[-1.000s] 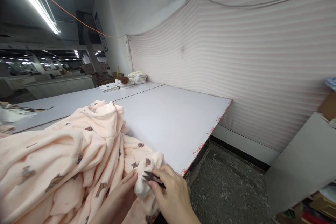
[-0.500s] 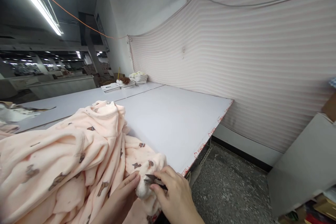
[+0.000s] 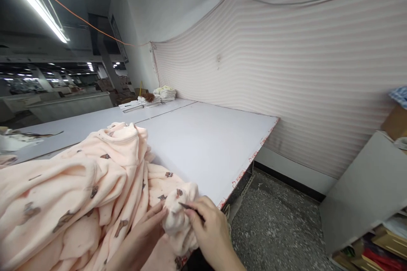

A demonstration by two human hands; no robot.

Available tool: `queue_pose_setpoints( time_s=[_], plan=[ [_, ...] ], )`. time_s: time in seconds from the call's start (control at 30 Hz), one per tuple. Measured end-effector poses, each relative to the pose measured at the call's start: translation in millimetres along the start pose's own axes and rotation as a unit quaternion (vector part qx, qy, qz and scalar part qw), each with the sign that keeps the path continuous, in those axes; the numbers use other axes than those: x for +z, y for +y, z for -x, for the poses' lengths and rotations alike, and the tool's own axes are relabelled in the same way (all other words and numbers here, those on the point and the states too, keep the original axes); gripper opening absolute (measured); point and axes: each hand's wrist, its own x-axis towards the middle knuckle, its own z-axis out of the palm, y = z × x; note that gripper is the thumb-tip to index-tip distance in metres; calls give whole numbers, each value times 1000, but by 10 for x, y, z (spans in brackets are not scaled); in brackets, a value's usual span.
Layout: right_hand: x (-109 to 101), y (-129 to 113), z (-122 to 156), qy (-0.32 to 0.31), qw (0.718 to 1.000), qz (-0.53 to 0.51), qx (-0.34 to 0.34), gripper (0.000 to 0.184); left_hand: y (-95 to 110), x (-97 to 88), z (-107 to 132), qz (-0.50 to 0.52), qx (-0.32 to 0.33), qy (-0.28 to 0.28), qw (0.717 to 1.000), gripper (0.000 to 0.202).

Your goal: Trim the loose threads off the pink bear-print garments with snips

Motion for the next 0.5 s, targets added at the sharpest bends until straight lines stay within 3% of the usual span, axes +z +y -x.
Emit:
queue_pose_setpoints(
  time_s=[0.07, 0.17, 0.3, 0.4, 0.47, 0.5],
  plan=[
    [-1, 150, 14, 14, 996, -72, 49, 19, 147, -67, -39, -37, 39, 55, 997, 37],
    [85, 362, 97, -11, 991, -97, 97, 26, 440, -202, -117, -91, 152, 170, 969, 35],
    [270, 502, 121, 8, 993, -80, 86, 27, 732, -399, -81, -20, 259, 242, 935, 35],
    [293, 551, -27, 41, 985, -120, 115, 14, 742, -512, 148, -5, 252, 184, 950, 20],
    [271, 580, -148, 49, 975, -162, 143, 9, 635, -504, 336, -128, 159, 74, 976, 14],
    [269, 588, -196, 47, 968, -189, 161, 12, 555, -464, 413, -213, 87, 16, 973, 10]
  ],
)
